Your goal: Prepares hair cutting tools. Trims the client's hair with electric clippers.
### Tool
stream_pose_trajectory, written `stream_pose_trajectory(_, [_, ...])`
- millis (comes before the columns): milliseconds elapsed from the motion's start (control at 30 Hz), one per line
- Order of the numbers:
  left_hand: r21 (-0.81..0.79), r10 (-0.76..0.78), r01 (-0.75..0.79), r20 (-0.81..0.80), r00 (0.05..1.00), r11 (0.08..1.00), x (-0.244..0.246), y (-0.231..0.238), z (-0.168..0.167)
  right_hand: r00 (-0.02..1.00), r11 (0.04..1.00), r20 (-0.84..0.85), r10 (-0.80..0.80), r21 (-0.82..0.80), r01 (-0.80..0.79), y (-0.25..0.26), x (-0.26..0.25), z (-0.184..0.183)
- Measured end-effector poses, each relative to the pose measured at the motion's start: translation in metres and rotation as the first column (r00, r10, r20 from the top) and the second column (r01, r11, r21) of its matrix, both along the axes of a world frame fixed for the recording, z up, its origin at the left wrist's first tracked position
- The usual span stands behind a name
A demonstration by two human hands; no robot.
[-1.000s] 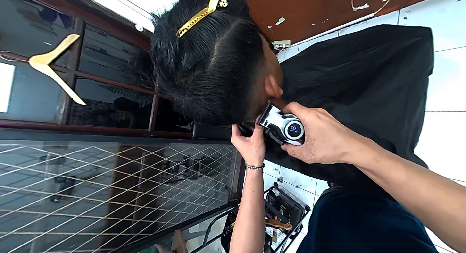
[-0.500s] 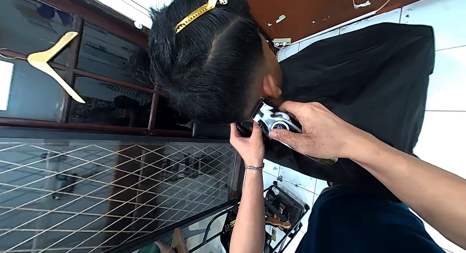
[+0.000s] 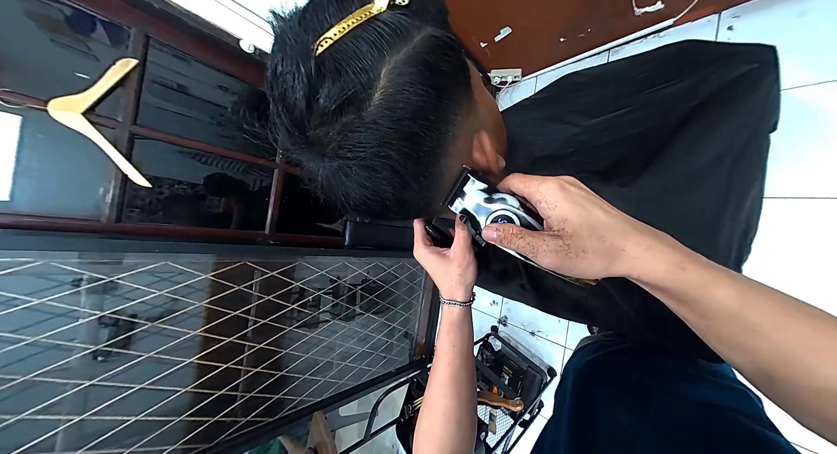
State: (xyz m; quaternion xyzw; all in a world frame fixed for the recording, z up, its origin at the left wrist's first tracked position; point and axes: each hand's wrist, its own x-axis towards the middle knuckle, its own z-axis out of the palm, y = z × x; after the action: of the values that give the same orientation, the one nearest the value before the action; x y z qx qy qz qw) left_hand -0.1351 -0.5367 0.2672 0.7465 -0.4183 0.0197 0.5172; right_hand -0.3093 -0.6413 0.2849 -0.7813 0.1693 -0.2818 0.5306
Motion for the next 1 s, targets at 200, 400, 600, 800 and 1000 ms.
stream_pose_trajectory(200, [0.011, -0.016, 0.016, -0.012, 1.000, 1.000, 0.000, 0.000, 0.001, 1.000, 1.000, 0.023, 0.019, 0.014, -0.019, -0.005, 0.000, 0.000])
stream_pose_trajectory(400, [0.025, -0.004, 0.004, -0.007, 1.000, 1.000, 0.000, 0.000, 0.001, 0.997, 0.998, 0.049, 0.052, 0.032, -0.054, -0.013, 0.001, -0.003])
stream_pose_trajectory(600, [0.017, -0.010, 0.010, -0.005, 1.000, 1.000, 0.000, -0.001, 0.000, 0.999, 0.999, 0.032, 0.045, 0.004, -0.045, -0.017, -0.001, -0.003])
stream_pose_trajectory(800, [0.022, -0.009, 0.009, 0.005, 1.000, 1.000, 0.001, 0.000, 0.000, 0.968, 0.959, 0.143, 0.208, 0.164, -0.230, -0.025, -0.002, -0.011])
stream_pose_trajectory(1000, [0.021, -0.007, 0.007, 0.001, 1.000, 1.000, -0.001, 0.000, 0.001, 0.975, 0.972, 0.095, 0.198, 0.110, -0.208, -0.028, -0.002, -0.002])
